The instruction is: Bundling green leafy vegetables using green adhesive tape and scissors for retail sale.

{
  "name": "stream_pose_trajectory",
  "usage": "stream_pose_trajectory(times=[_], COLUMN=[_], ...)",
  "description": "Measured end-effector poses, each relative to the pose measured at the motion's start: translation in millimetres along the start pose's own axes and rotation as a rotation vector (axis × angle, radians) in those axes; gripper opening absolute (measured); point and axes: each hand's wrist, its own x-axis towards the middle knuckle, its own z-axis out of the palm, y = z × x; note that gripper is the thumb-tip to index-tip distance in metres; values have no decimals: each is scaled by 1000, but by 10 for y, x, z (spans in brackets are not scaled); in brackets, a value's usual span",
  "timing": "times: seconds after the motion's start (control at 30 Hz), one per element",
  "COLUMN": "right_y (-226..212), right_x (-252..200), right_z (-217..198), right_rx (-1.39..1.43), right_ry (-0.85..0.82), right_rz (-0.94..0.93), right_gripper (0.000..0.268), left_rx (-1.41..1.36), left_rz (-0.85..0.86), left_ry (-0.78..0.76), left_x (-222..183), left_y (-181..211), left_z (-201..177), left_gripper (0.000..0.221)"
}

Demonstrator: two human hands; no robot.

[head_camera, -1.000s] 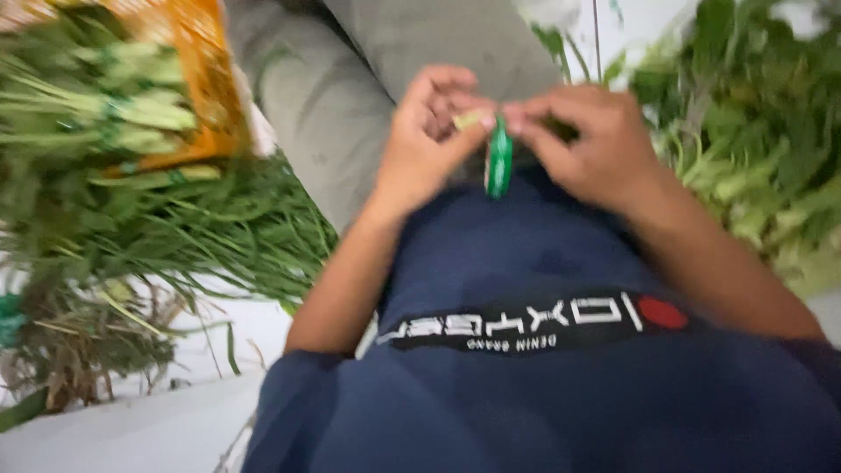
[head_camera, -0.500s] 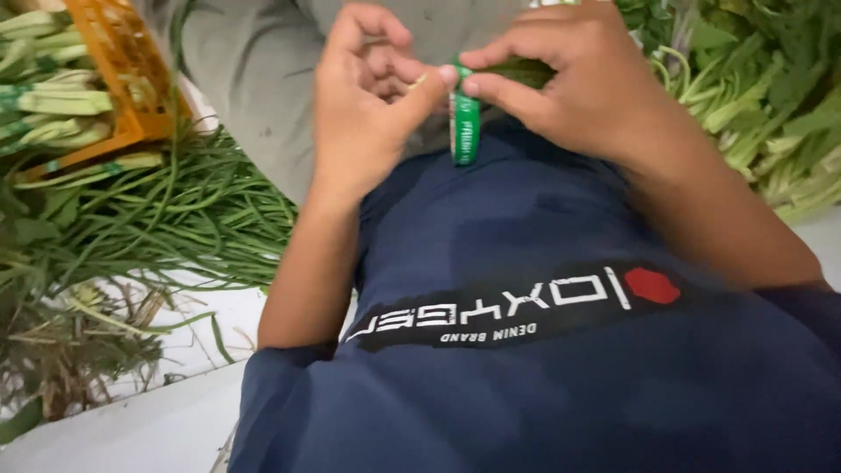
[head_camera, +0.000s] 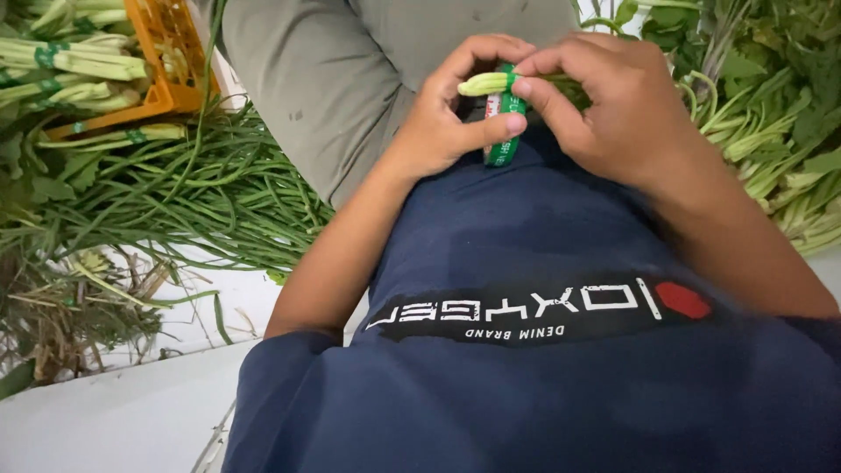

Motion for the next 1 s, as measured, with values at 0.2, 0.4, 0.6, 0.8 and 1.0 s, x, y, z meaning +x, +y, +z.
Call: stream_pose_trajectory(times=[0.2,0.4,0.6,0.8,1.0], right_y=[-126,-96,-79,-80,-120], right_x=[-59,-26,-23,-31,17], right_z=[0,-7,1,-15,-26], right_rx=[55,187,276,441,294], right_ry=[8,-46,-59,-118,-135], right_rz=[113,260,248,300,179], right_gripper=[9,4,9,16,26], left_rx=[88,384,512,448,349], left_rz=[71,223,301,342,321], left_ry=[80,204,241,246,243], left_x=[-51,-87,-108,-122,-153], left_y=[-88,15,106,49,67], left_z=[66,139,177,168,167], left_gripper=[46,43,32,23,20])
